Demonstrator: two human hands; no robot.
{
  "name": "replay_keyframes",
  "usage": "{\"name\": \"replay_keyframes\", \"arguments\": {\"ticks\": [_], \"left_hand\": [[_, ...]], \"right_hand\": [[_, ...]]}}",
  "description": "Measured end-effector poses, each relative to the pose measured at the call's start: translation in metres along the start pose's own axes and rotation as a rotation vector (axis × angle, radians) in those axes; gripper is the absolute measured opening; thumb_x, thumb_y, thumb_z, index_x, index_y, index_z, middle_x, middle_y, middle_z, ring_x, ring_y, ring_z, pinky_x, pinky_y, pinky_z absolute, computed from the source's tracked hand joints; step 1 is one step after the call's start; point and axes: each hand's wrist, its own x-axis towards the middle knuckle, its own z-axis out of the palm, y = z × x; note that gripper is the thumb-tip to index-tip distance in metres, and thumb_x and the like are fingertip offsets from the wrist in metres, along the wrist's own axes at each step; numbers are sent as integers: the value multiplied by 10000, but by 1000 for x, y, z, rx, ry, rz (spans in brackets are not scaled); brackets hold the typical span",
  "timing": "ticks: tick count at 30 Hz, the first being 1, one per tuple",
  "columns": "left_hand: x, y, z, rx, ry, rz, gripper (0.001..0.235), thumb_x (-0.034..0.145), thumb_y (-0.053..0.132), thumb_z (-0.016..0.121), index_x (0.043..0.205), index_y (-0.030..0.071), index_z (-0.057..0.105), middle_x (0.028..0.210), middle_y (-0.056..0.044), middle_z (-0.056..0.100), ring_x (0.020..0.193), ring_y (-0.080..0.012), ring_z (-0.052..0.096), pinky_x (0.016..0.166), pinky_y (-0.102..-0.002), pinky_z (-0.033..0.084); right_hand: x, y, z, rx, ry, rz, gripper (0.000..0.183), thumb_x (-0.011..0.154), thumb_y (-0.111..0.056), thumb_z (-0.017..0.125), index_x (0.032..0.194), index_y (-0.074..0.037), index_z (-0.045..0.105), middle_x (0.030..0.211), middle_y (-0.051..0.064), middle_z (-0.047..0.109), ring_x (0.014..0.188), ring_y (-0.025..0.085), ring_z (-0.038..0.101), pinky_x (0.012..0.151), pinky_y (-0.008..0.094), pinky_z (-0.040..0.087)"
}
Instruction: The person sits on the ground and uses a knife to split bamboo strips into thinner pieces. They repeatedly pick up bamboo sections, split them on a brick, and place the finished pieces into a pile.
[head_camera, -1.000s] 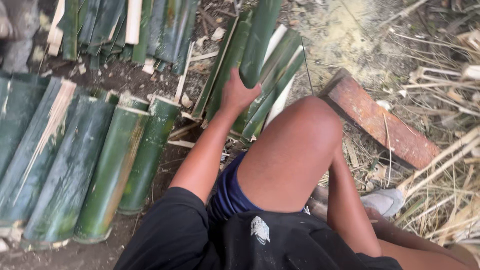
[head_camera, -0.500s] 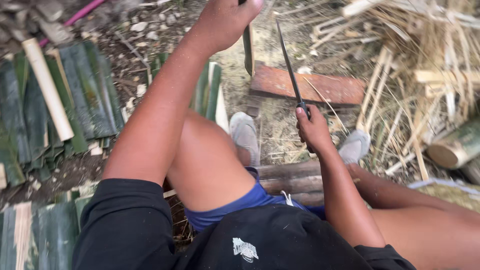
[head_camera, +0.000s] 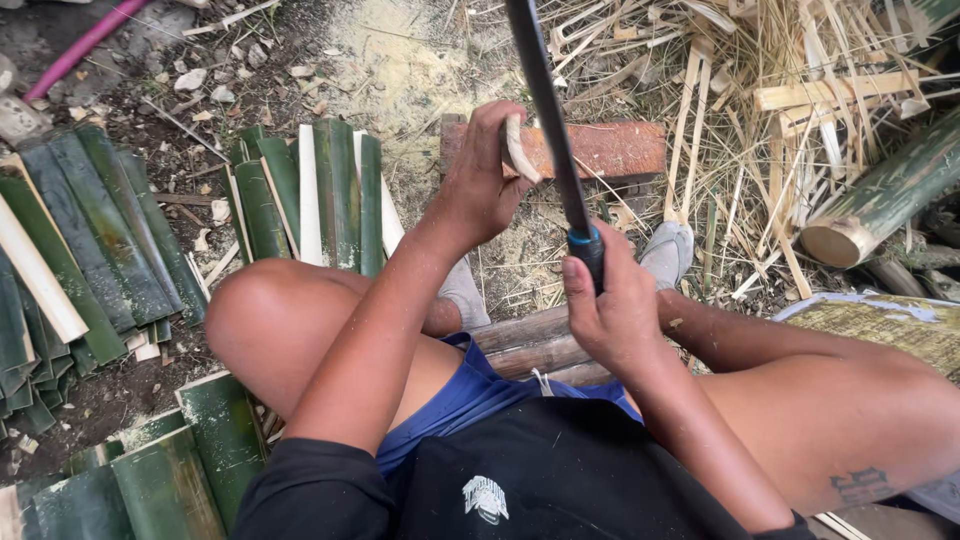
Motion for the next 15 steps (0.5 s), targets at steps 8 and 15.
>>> {"name": "replay_keyframes", "arguments": {"ticks": [8, 15], "left_hand": [[-2, 19, 2, 20, -39, 13, 857, 786, -27, 810, 1482, 98, 326, 1460, -168, 441, 1429, -406, 442, 1225, -470, 404], [-9, 29, 5, -3, -81, -31, 870, 780, -23, 835, 1478, 116, 334, 1463, -150, 440, 1433, -390, 445, 1220, -468, 415]], "right_hand": [[9, -19, 2, -47, -58, 74, 338, 1020, -120, 626, 1310, 8, 510, 842, 186, 678, 735, 361, 713, 663, 412, 543], [1, -34, -27, -59, -214, 297, 234, 1033, -201, 581, 1161, -9, 545, 750, 179, 639, 649, 333, 667, 624, 420, 508]]}}
